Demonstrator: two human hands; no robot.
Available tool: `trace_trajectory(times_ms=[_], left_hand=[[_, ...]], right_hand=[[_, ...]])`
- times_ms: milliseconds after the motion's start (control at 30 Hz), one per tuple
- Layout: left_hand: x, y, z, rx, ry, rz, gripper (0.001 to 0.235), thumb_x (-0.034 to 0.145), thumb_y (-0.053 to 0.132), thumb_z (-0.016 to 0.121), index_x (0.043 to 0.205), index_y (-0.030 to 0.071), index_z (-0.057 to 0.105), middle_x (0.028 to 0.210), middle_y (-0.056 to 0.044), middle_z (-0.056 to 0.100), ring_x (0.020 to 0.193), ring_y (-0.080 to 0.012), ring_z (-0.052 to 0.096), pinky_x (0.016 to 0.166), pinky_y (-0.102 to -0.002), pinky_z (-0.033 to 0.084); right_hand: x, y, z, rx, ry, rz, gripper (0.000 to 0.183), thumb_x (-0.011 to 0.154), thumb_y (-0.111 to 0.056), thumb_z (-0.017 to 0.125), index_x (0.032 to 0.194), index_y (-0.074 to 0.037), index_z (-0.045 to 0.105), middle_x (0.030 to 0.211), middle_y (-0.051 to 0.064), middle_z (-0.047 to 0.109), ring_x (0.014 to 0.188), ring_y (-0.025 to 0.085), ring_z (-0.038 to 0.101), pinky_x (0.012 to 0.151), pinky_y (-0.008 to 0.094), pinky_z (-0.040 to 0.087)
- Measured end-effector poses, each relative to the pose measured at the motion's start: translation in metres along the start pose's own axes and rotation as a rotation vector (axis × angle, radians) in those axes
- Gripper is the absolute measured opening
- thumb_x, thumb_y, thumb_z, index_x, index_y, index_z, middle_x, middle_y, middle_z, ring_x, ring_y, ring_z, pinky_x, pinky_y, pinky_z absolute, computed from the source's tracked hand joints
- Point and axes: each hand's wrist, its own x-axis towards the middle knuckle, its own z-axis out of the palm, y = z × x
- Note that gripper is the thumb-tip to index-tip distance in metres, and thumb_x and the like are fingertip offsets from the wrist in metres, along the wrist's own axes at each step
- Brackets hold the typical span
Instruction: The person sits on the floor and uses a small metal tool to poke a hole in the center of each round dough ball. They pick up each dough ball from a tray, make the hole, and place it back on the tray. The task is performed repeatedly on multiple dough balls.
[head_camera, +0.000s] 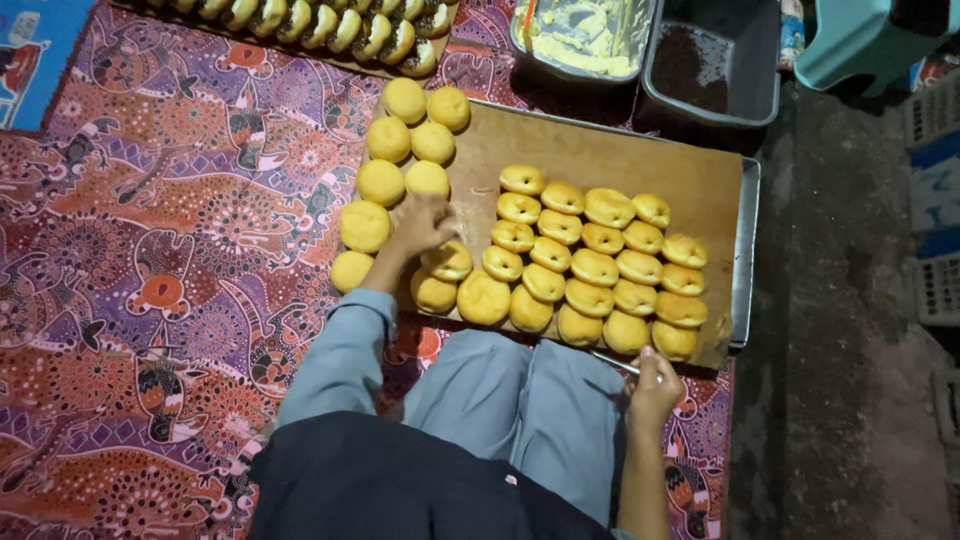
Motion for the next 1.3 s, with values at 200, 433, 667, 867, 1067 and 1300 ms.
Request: trace_trajectory(times_ms=[200, 433, 667, 867, 1067, 1300], left_hand=[[0.049, 0.008, -0.022, 0.434, 0.698, -0.169, 0.07, 0.065, 0.049, 0.081, 0.116, 0.002, 0.068, 0.132, -0.033, 0.052, 0.131, -0.0507, 0.04, 0.097, -0.079, 0.027], [0.03, 0.068, -0.011, -0.042, 0.379, -0.075, 0.055, 0.079, 0.029, 0.083, 0.12, 0.003, 0.057, 0.118, -0.022, 0.063, 0.113, -0.0383, 0.061, 0.098, -0.048, 0.051], [-0.069, 0.154, 0.034, -1.588, 0.353, -0.08, 0.048, 0.09, 0.02, 0.076, 0.131, 0.001, 0.06, 0.122, -0.017, 0.066, 0.11, -0.0285, 0.067, 0.093, -0.045, 0.058], [-0.159, 0.219, 0.023, -2.072, 0.142, -0.192, 0.045, 0.097, 0.031, 0.066, 0.134, 0.007, 0.057, 0.12, -0.012, 0.069, 0.108, -0.0266, 0.069, 0.089, -0.043, 0.061], [-0.221, 0.274, -0.015, -1.87, 0.237, -0.001, 0.049, 0.091, 0.024, 0.072, 0.134, 0.007, 0.056, 0.117, -0.008, 0.067, 0.106, -0.0228, 0.069, 0.086, -0.041, 0.063], [-0.268, 0.309, -0.025, -1.36, 0.174, 0.124, 0.046, 0.083, 0.005, 0.082, 0.126, -0.001, 0.066, 0.109, -0.012, 0.07, 0.094, -0.0173, 0.069, 0.084, -0.03, 0.06]], right_hand=[[0.006, 0.006, -0.01, 0.028, 0.016, 0.034, 0.028, 0.103, -0.021, 0.063, 0.081, -0.005, 0.062, 0.063, -0.002, 0.052, 0.046, 0.005, 0.041, 0.041, 0.023, 0.029], [-0.001, 0.016, 0.008, -0.052, -0.05, 0.038, 0.025, 0.104, -0.025, 0.062, 0.089, -0.005, 0.065, 0.072, -0.003, 0.058, 0.052, 0.003, 0.046, 0.045, 0.022, 0.034], [-0.03, -0.015, 0.065, 0.077, -0.366, -0.062, 0.02, 0.103, -0.023, 0.062, 0.095, -0.005, 0.067, 0.069, -0.004, 0.054, 0.052, 0.003, 0.046, 0.045, 0.021, 0.034], [-0.068, -0.076, 0.071, -0.058, -0.314, -0.419, 0.008, 0.099, -0.012, 0.069, 0.097, -0.004, 0.067, 0.069, -0.003, 0.056, 0.057, 0.004, 0.049, 0.049, 0.021, 0.038], [-0.121, -0.116, 0.056, -0.205, -0.171, -0.726, 0.013, 0.101, -0.012, 0.066, 0.095, 0.0, 0.066, 0.076, 0.006, 0.069, 0.066, 0.009, 0.064, 0.061, 0.028, 0.052], [-0.151, -0.105, 0.05, -0.328, -0.149, -0.942, 0.017, 0.103, -0.011, 0.06, 0.09, -0.003, 0.065, 0.077, 0.013, 0.07, 0.067, 0.024, 0.07, 0.062, 0.036, 0.053]])
